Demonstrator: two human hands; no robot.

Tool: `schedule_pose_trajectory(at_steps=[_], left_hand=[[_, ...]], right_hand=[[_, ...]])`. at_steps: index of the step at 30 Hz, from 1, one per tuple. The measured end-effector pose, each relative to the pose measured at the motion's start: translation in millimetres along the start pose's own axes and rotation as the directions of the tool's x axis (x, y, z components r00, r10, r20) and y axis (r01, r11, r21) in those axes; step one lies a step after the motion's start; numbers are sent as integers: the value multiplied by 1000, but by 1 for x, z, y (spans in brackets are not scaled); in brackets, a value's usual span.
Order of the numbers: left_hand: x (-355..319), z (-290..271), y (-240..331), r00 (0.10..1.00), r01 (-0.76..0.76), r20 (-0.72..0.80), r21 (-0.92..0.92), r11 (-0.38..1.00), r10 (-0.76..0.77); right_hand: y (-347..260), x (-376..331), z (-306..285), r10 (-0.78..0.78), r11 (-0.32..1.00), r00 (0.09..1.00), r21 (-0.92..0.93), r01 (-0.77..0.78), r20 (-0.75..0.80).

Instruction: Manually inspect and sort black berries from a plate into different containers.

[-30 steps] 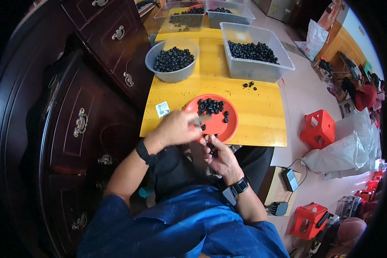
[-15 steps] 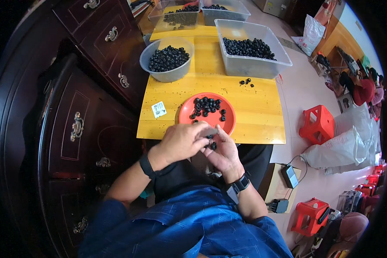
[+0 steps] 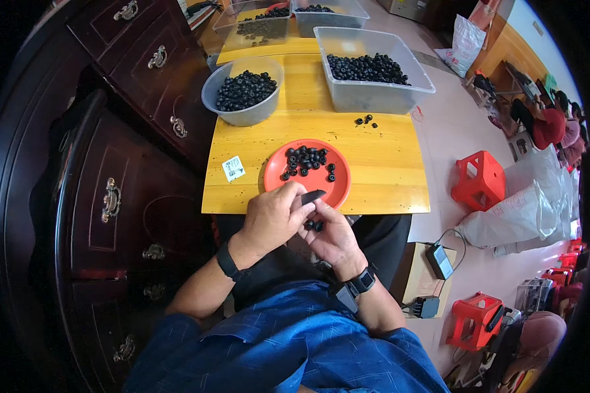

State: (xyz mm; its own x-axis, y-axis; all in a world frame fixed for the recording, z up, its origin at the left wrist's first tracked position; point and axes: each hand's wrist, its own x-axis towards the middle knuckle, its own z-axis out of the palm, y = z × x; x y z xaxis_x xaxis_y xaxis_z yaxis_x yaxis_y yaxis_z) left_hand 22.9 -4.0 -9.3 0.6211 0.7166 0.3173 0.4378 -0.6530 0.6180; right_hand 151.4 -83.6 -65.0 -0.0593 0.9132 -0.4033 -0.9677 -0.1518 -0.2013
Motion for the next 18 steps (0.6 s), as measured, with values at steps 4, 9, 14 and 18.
schedule_pose_trajectory(at_steps=[4,9,14,18], left_hand=[[0,-4,4,1000,-8,-14,-50,999,7],[-5,0,11,997,-31,-77,-139,990,20],[-10,3,12,997,-30,-78,-150,988,19],[-13,15,8,994,16,-94,-302,953,-47]], right_hand=[[-6,-3,-5,31,999,998,-37,-29,51],[-5,-2,-6,102,995,990,-5,-102,96],[-6,-5,-2,123,992,989,-6,-123,82],[-10,-8,-2,214,972,951,50,-231,223]])
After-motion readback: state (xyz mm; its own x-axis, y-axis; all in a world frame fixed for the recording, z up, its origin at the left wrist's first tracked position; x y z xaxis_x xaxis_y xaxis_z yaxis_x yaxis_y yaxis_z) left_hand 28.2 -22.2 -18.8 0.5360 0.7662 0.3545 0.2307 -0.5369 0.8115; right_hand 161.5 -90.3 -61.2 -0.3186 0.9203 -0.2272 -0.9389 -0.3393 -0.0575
